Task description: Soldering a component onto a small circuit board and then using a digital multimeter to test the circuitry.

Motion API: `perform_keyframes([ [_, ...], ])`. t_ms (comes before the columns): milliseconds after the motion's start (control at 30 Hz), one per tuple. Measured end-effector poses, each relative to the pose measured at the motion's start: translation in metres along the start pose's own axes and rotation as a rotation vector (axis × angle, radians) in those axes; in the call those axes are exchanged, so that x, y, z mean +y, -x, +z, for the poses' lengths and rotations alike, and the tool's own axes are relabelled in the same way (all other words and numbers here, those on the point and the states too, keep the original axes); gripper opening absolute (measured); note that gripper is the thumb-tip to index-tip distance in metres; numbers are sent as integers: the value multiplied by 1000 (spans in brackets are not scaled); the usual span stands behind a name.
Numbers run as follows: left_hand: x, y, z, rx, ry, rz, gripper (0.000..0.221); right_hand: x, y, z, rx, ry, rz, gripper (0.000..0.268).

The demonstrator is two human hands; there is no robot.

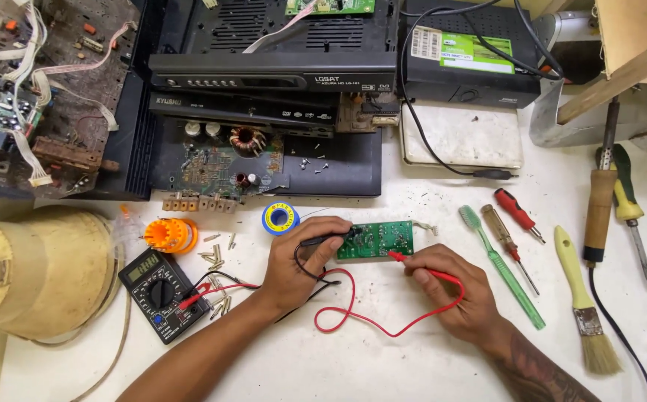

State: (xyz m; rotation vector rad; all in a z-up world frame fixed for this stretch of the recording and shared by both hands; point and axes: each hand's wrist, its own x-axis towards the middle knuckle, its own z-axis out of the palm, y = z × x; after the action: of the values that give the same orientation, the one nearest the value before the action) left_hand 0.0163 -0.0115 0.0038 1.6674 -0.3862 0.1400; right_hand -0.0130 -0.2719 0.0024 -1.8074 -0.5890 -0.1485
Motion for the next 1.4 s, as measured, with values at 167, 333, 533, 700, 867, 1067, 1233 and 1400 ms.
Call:
perform_keyframes([
  [167,1,-5,0,15,-53,51,19,1,1,2,-7,15,-65,19],
  [333,13,-9,3,23,-107,151,18,14,6,-1,134,114,-103,18],
  [533,-2,-12,10,119,-66,178,15,8,-18,3,257,86,-113,15],
  [700,-6,-10,10,98,-56,178,15,9,-16,-1,237,45,-19,15],
  [867,-11,-12,6,87,-20,151,14,8,-14,-1,228,32,28,16],
  [1067,-11,-14,6,46,30,111,14,14,-9,-3,216,-6,106,18],
  [1233,-10,-14,5,31,24,97,14,13,-9,-2,212,-16,135,18],
  [1400,-9,-14,4,-3,18,71,15,13,-9,-1,208,-21,154,17],
])
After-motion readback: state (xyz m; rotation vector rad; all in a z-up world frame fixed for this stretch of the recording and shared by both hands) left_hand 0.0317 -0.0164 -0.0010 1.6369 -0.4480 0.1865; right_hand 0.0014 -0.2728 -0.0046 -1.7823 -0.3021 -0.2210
